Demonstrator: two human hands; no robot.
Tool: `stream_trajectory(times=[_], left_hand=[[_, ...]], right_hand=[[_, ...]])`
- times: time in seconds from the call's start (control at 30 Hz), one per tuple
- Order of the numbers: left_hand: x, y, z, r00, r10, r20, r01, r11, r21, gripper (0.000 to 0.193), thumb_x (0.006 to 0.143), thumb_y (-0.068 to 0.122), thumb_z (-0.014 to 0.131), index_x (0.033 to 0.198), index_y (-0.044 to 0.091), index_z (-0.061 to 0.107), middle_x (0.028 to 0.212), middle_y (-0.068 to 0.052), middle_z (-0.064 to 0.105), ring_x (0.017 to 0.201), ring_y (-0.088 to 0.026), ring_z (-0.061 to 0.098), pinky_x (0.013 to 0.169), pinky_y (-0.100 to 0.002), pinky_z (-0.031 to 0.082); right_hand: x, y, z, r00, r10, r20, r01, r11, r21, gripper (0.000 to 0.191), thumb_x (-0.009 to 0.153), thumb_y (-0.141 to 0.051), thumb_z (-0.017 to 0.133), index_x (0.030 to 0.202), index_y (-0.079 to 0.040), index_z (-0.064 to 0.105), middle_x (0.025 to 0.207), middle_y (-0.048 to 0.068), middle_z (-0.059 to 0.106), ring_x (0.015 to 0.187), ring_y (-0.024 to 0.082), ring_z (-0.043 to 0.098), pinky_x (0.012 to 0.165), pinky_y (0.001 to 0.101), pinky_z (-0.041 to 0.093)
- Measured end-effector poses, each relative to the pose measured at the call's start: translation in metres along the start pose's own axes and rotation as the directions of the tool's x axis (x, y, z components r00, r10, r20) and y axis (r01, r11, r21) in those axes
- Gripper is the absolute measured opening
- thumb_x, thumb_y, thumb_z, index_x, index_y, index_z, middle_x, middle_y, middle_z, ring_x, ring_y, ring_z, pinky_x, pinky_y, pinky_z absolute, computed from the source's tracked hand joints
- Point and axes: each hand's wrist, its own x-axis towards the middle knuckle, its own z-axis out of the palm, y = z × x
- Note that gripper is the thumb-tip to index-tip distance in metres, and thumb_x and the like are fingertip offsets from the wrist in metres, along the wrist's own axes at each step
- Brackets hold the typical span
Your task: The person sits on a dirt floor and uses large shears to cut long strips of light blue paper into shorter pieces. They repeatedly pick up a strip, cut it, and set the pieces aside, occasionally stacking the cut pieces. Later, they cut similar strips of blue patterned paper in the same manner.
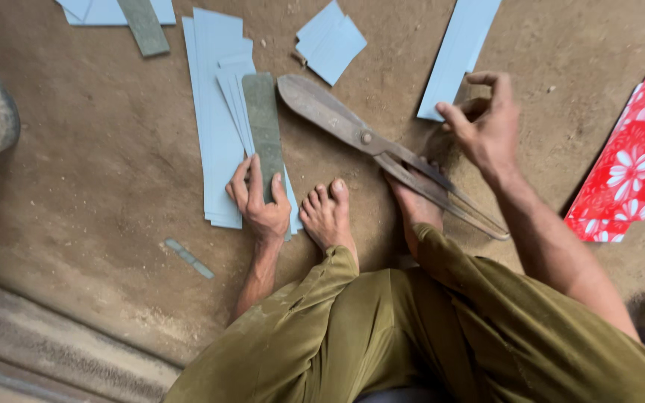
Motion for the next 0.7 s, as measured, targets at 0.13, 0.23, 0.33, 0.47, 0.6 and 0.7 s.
stream_trajectory(times=[0.13, 0.23, 0.33, 0.47, 0.6, 0.7], left_hand=[[0.013, 0.019, -0.008, 0.997, -0.061, -0.037, 0.063, 0.997, 0.047, 0.071, 0.076, 0.012, 0.088, 0.139, -0.005, 0.058, 0.126, -0.022, 0.057, 0.118, -0.039, 0.053, 0.102, -0.053, 0.043], [0.022, 0.029, -0.015, 0.992, -0.126, -0.014, 0.126, 0.992, 0.032, 0.073, 0.073, 0.009, 0.090, 0.138, -0.003, 0.059, 0.121, -0.020, 0.059, 0.112, -0.036, 0.057, 0.094, -0.049, 0.048], [0.027, 0.029, -0.018, 0.965, -0.259, 0.023, 0.260, 0.965, -0.028, 0.074, 0.072, 0.007, 0.091, 0.139, -0.001, 0.060, 0.120, -0.016, 0.060, 0.097, -0.029, 0.061, 0.081, -0.042, 0.052], [0.025, 0.023, -0.017, 0.974, -0.227, -0.009, 0.227, 0.974, 0.006, 0.071, 0.070, 0.006, 0.089, 0.135, -0.002, 0.061, 0.114, -0.016, 0.062, 0.080, -0.027, 0.060, 0.069, -0.040, 0.052], [0.030, 0.019, -0.019, 0.970, -0.232, 0.070, 0.236, 0.970, -0.053, 0.045, 0.087, 0.005, 0.078, 0.130, -0.002, 0.066, 0.101, -0.013, 0.066, 0.080, -0.025, 0.064, 0.068, -0.038, 0.052], [0.046, 0.025, -0.021, 0.986, -0.131, 0.101, 0.156, 0.938, -0.310, 0.025, 0.101, 0.007, 0.067, 0.124, -0.003, 0.067, 0.104, -0.013, 0.068, 0.083, -0.020, 0.068, 0.067, -0.032, 0.055]], right_hand=[[0.006, -0.006, 0.007, 0.997, 0.053, 0.050, -0.070, 0.888, 0.454, 0.045, 0.093, -0.007, 0.077, 0.127, -0.001, 0.049, 0.084, 0.010, 0.068, 0.064, 0.015, 0.064, 0.053, 0.0294, 0.053], [-0.010, -0.017, -0.009, 0.980, -0.003, 0.200, -0.124, 0.775, 0.619, 0.027, 0.098, -0.010, 0.072, 0.122, -0.003, 0.063, 0.088, 0.011, 0.069, 0.066, 0.016, 0.065, 0.056, 0.0302, 0.057], [-0.036, -0.032, -0.017, 0.910, -0.400, 0.114, 0.321, 0.850, 0.418, 0.020, 0.104, -0.013, 0.067, 0.119, 0.000, 0.063, 0.096, 0.011, 0.071, 0.077, 0.015, 0.070, 0.066, 0.0299, 0.062], [-0.048, -0.044, 0.018, 0.842, -0.521, 0.138, 0.431, 0.804, 0.409, 0.028, 0.104, -0.014, 0.066, 0.127, 0.001, 0.061, 0.106, 0.009, 0.070, 0.093, 0.014, 0.067, 0.081, 0.0287, 0.059], [-0.041, -0.038, 0.044, 0.902, -0.114, 0.417, -0.060, 0.922, 0.383, 0.030, 0.097, -0.018, 0.069, 0.123, -0.004, 0.063, 0.098, 0.006, 0.070, 0.082, 0.013, 0.065, 0.071, 0.0303, 0.055], [-0.045, -0.032, 0.041, 0.895, -0.165, 0.414, 0.017, 0.941, 0.338, 0.033, 0.095, -0.017, 0.069, 0.125, -0.003, 0.063, 0.106, 0.006, 0.072, 0.093, 0.013, 0.067, 0.080, 0.0312, 0.057]])
